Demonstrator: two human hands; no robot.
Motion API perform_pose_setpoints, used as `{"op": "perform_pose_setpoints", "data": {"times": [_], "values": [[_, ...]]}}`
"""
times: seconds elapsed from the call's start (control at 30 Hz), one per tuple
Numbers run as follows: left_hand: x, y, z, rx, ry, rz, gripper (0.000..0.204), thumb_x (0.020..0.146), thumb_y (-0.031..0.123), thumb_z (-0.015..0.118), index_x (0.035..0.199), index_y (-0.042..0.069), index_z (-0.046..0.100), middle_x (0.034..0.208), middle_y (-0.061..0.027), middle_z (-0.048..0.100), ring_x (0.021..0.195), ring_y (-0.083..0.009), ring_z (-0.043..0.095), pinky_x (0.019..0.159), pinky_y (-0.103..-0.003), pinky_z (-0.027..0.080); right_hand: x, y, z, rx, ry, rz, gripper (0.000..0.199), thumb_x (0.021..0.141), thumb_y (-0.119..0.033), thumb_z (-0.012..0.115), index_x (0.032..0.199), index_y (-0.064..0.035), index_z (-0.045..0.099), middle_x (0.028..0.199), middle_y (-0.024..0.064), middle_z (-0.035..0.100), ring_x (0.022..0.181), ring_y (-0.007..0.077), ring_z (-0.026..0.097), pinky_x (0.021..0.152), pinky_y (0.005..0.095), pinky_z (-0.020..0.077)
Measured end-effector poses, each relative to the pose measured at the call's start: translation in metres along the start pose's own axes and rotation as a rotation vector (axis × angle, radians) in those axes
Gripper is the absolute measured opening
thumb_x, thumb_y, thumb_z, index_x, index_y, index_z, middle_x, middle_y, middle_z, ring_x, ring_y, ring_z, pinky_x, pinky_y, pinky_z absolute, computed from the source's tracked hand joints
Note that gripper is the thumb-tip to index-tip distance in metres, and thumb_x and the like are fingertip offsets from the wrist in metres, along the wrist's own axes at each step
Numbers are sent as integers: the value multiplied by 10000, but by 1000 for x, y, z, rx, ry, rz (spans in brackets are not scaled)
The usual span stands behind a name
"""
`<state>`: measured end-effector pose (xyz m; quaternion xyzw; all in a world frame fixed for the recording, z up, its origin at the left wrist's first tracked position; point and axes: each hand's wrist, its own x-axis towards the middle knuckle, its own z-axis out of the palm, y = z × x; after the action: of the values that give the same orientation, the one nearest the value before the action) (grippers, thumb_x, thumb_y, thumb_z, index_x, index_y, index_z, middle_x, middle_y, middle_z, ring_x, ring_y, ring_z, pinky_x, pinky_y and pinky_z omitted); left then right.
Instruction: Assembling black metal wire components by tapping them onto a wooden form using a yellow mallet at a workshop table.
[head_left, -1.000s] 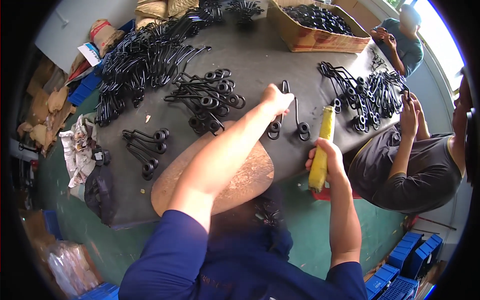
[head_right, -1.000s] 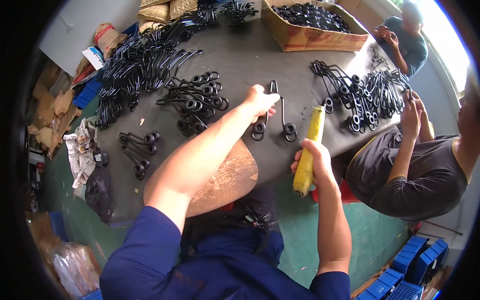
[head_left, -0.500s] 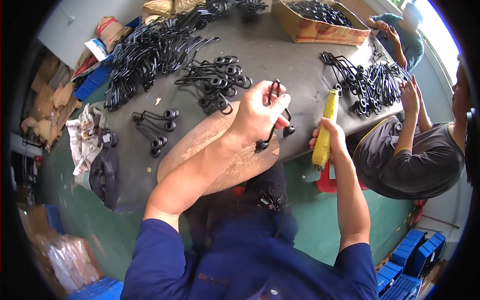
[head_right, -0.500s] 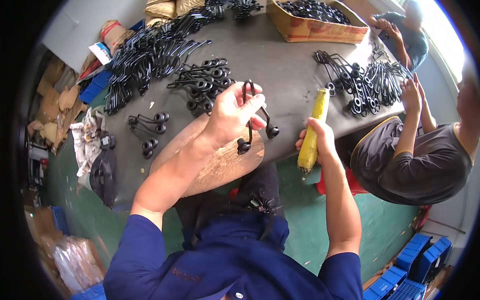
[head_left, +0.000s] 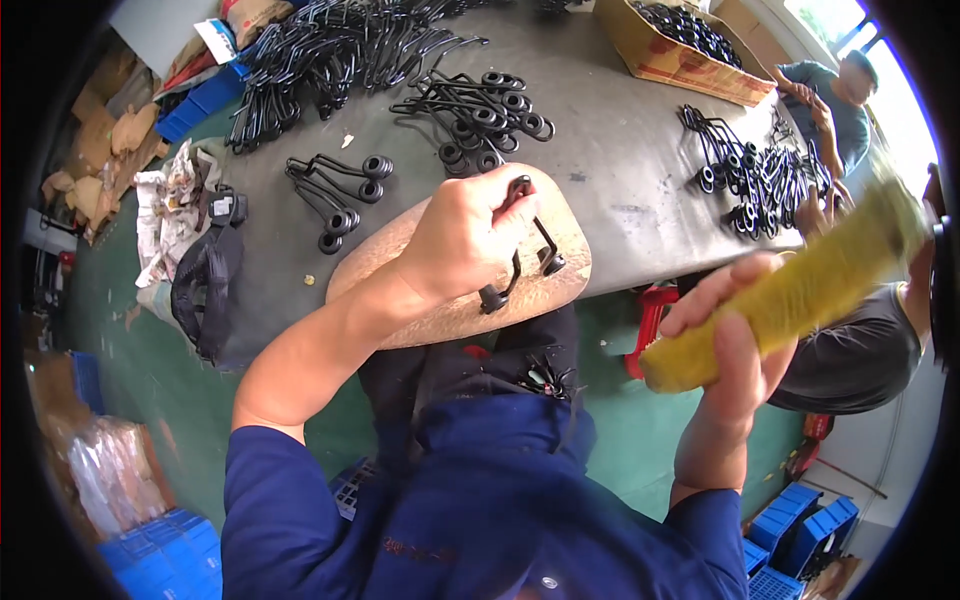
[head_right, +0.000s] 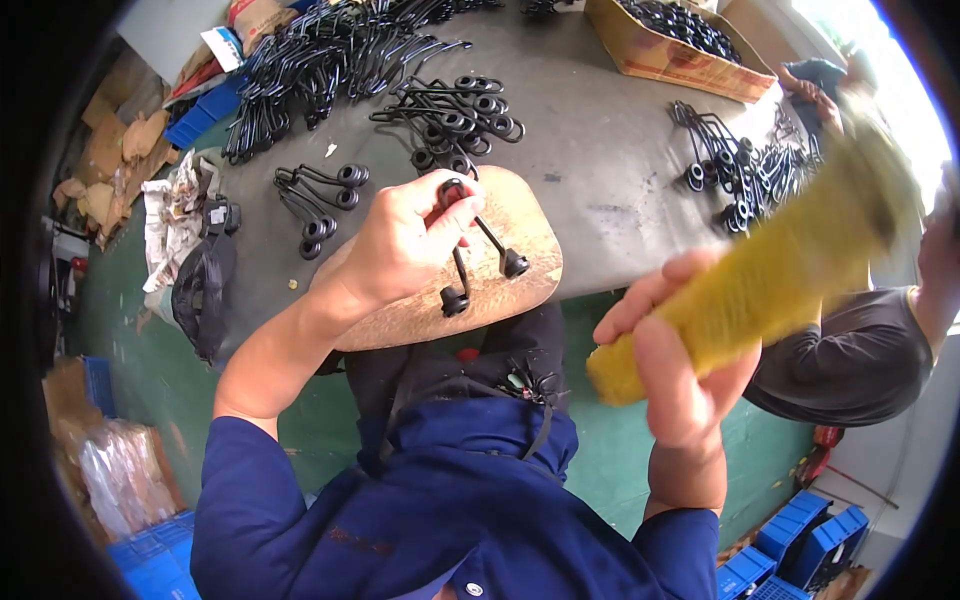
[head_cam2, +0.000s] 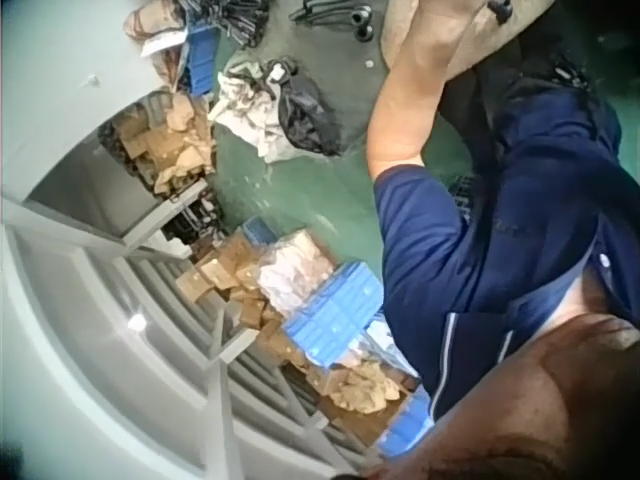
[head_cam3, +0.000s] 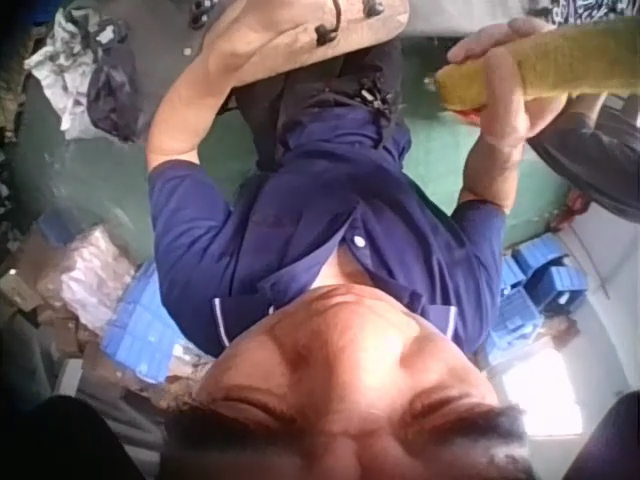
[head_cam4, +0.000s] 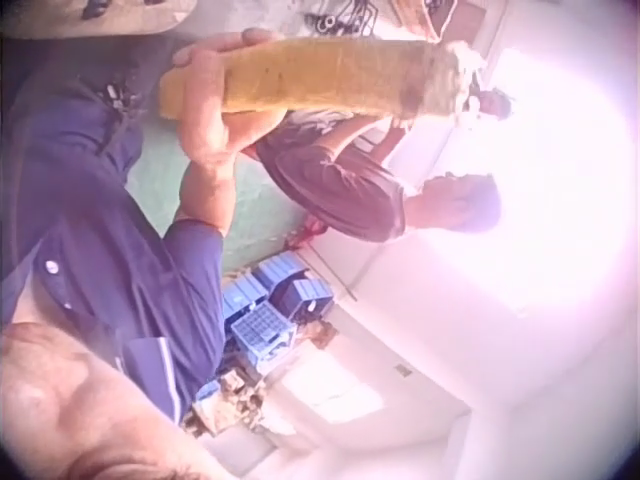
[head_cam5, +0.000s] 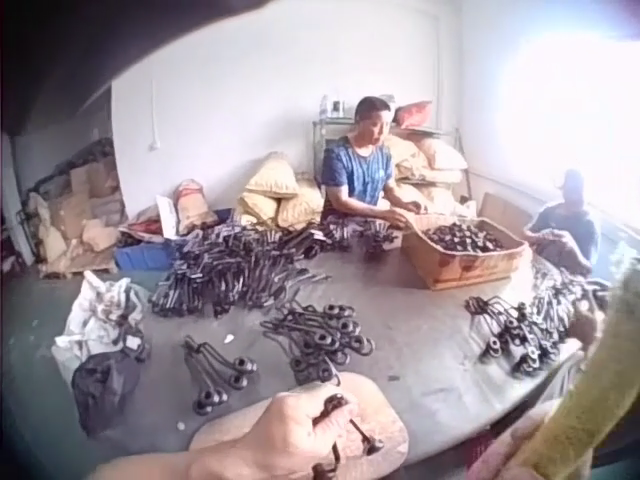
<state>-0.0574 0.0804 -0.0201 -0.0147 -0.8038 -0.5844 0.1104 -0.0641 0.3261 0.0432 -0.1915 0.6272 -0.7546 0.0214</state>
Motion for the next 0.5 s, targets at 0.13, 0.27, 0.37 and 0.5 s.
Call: {"op": "perform_pose_setpoints", "data": {"times": [0.13, 0.27, 0.37, 0.5], "values": [[1, 5, 5, 68, 31, 108, 96, 935, 73, 610, 920, -22, 608, 662, -22, 566, 592, -53, 510, 538, -242, 437, -39, 88, -28, -657, -199, -122, 280, 809, -154, 649, 1027, -10, 546, 778, 145, 627, 705, 221, 611, 628, 351, 486], [17, -4, 5, 99, 116, 308, 141, 890, 116, 613, 819, -4, 593, 720, -192, 601, 600, -353, 579, 539, -379, 439, -32, 113, -13, -538, -423, 651, 294, 855, -174, 645, 1034, 20, 517, 770, 110, 602, 677, 189, 620, 606, 336, 503], [3, 0, -6, 174, 91, 176, 166, 885, 122, 610, 803, -18, 575, 665, -207, 570, 568, -345, 558, 542, -389, 433, -36, 44, 14, -381, -246, 517, 253, 851, -101, 644, 1039, 4, 511, 771, 38, 586, 604, 116, 576, 529, 267, 473], [10, -1, -12, 99, 78, 166, 222, 861, 156, 614, 731, -20, 576, 621, -187, 549, 515, -288, 509, 549, -382, 427, -37, 25, 17, -1, -430, -131, 303, 763, -51, 686, 1024, -27, 534, 748, 74, 618, 622, 149, 595, 541, 288, 479]]}}
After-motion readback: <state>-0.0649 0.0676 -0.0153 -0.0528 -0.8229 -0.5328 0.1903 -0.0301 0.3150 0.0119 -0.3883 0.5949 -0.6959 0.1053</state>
